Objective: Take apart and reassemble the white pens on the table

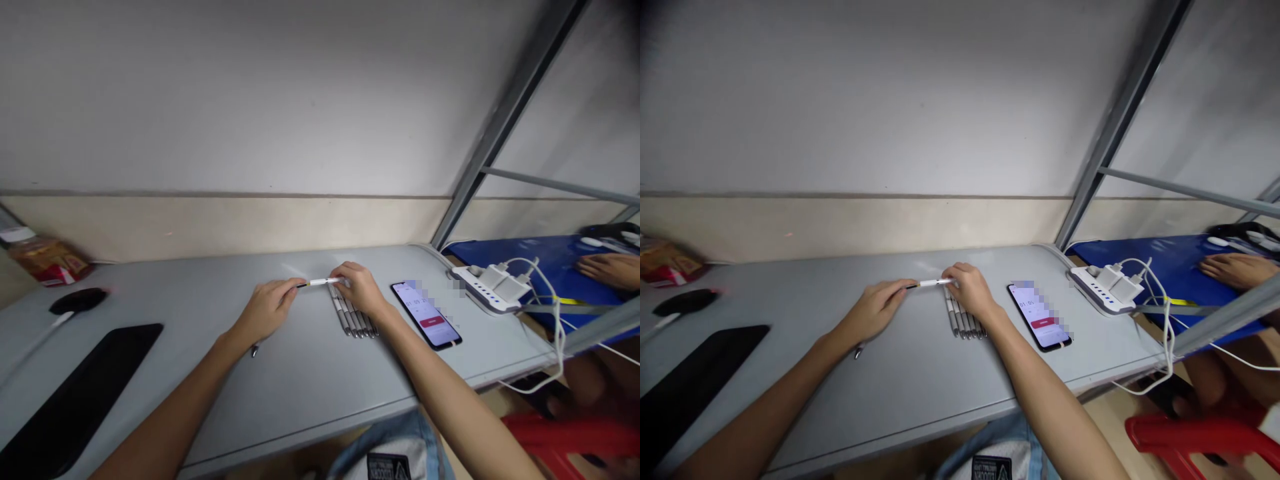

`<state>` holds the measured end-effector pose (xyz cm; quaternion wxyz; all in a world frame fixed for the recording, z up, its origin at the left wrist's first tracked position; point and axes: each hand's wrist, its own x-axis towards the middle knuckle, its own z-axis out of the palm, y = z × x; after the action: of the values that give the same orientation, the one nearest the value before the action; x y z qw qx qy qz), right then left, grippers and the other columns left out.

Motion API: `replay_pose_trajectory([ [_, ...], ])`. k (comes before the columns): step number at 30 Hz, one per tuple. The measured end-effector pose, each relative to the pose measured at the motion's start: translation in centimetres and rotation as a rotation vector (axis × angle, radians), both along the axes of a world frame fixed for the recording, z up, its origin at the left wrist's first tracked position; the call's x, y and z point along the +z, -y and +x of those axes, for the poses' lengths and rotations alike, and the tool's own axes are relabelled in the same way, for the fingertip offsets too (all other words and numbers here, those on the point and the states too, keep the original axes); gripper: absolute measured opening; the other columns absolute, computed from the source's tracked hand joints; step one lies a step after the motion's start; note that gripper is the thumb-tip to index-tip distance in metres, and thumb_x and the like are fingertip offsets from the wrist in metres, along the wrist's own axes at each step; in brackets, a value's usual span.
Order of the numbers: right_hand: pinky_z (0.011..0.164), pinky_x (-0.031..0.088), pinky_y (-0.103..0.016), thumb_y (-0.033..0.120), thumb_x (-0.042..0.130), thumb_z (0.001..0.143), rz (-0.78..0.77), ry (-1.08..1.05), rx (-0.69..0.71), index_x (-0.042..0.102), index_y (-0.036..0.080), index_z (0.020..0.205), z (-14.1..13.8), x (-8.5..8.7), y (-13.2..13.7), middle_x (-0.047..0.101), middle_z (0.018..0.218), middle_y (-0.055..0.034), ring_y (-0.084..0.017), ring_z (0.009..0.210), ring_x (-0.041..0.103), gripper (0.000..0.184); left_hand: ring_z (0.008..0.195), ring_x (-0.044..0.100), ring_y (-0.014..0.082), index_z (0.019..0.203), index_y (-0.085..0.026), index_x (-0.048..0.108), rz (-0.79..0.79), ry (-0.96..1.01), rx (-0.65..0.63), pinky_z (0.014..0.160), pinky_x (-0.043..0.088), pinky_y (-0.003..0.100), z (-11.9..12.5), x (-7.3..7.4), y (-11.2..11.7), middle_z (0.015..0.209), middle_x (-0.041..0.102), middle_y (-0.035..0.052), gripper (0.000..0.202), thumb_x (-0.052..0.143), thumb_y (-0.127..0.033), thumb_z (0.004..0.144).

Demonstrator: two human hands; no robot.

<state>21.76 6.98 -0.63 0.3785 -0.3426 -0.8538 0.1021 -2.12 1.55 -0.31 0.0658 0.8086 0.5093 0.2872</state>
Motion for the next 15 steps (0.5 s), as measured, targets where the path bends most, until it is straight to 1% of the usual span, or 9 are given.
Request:
replay_pose_trajectory([
  [2, 0.072, 0.041, -0.027, 0.01, 0.057, 0.083, 0.019, 0.042, -0.033, 0.066, 0.018, 0.093, 0.3, 0.0, -0.3, 0.066, 0.088, -0.0061, -0.017, 0.08, 0.057, 0.015, 0.097, 0.062, 0.018, 0.115, -0.028, 0.061, 0.02, -0.009, 0.009, 0.087, 0.044, 0.032, -0.3, -0.2, -0.3, 0.111, 0.068, 0.0006, 0.034, 0.033, -0.032, 0.095],
  [8, 0.08, 0.041, -0.031, 0.013, 0.055, 0.086, 0.049, 0.132, -0.145, 0.068, 0.018, 0.105, 1.3, -0.4, -1.2, 0.07, 0.096, -0.0084, -0.021, 0.09, 0.058, 0.023, 0.095, 0.062, 0.0191, 0.111, -0.026, 0.06, 0.041, -0.061, 0.113, 0.085, 0.043, 0.032, -1.0, -0.4, -0.6, 0.105, 0.069, 0.0016, 0.032, 0.033, -0.032, 0.096],
  [10, 0.082, 0.04, -0.032, 0.013, 0.053, 0.087, 0.047, 0.14, -0.15, 0.068, 0.019, 0.107, 1.5, -0.5, -1.3, 0.07, 0.099, -0.0085, -0.021, 0.092, 0.057, 0.025, 0.096, 0.062, 0.0198, 0.11, -0.026, 0.059, 0.045, -0.084, 0.13, 0.085, 0.041, 0.034, -1.0, -0.3, -0.5, 0.106, 0.069, 0.0017, 0.031, 0.032, -0.032, 0.096],
  [15, 0.082, 0.036, -0.036, 0.015, 0.051, 0.09, 0.028, 0.143, -0.104, 0.068, 0.021, 0.109, 1.3, -0.4, -0.9, 0.069, 0.104, -0.0092, -0.023, 0.095, 0.054, 0.025, 0.094, 0.061, 0.0211, 0.11, -0.027, 0.058, 0.022, -0.119, 0.143, 0.083, 0.038, 0.035, -0.6, -0.3, -0.2, 0.104, 0.069, 0.0023, 0.03, 0.031, -0.032, 0.096],
])
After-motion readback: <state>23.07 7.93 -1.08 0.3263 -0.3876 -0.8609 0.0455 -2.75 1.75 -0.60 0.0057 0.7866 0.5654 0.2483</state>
